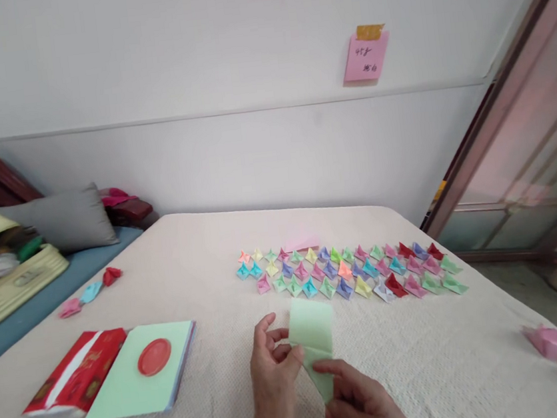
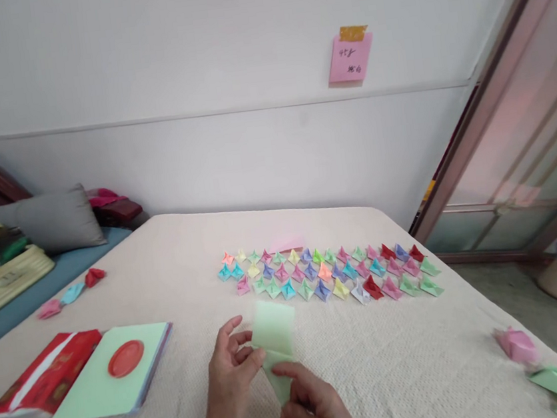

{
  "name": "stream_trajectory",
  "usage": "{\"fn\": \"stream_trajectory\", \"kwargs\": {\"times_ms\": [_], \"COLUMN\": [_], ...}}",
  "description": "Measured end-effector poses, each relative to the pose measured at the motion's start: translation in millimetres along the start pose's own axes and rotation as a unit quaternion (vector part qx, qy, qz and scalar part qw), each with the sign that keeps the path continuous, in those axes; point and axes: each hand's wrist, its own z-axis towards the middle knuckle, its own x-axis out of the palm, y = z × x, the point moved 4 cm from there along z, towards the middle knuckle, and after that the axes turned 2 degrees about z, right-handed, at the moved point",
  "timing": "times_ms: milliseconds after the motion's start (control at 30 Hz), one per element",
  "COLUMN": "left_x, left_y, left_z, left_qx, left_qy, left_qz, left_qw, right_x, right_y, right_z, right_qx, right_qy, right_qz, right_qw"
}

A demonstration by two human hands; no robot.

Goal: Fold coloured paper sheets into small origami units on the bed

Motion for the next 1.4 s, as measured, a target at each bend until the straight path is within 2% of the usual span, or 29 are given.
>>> {"fn": "stream_trajectory", "kwargs": {"times_ms": [67, 200, 267, 500, 767, 933, 1233, 1400], "left_x": [2.3, 14.2, 17.7, 18.3, 21.2, 11.4, 1.4, -5.7], "left_y": [4, 11, 13, 13, 20, 9, -18, -16], "left_z": [-2, -12, -17, -18, -20, -12, -5, 0], "left_qx": [-0.018, -0.075, -0.087, -0.083, -0.092, -0.052, -0.033, -0.026], "left_qy": [0.016, 0.116, 0.14, 0.136, 0.148, 0.133, 0.128, 0.106], "left_qz": [-0.02, -0.036, -0.034, -0.026, 0.013, 0.032, 0.091, 0.121], "left_qw": [1.0, 0.99, 0.986, 0.987, 0.985, 0.989, 0.987, 0.987], "right_x": [1, -1, -3, -2, 0, 3, 2, 3], "right_y": [-4, -8, -8, -10, -12, -12, -17, -16], "right_z": [1, 2, 2, 2, 0, -2, -5, -7], "right_qx": [-0.007, -0.011, -0.005, 0.009, -0.023, 0.002, 0.047, 0.055], "right_qy": [-0.01, -0.026, -0.03, -0.025, -0.048, -0.014, 0.027, 0.041], "right_qz": [0.015, 0.025, 0.023, 0.014, -0.007, -0.002, 0.015, 0.02], "right_qw": [1.0, 0.999, 0.999, 1.0, 0.999, 1.0, 0.998, 0.997]}}
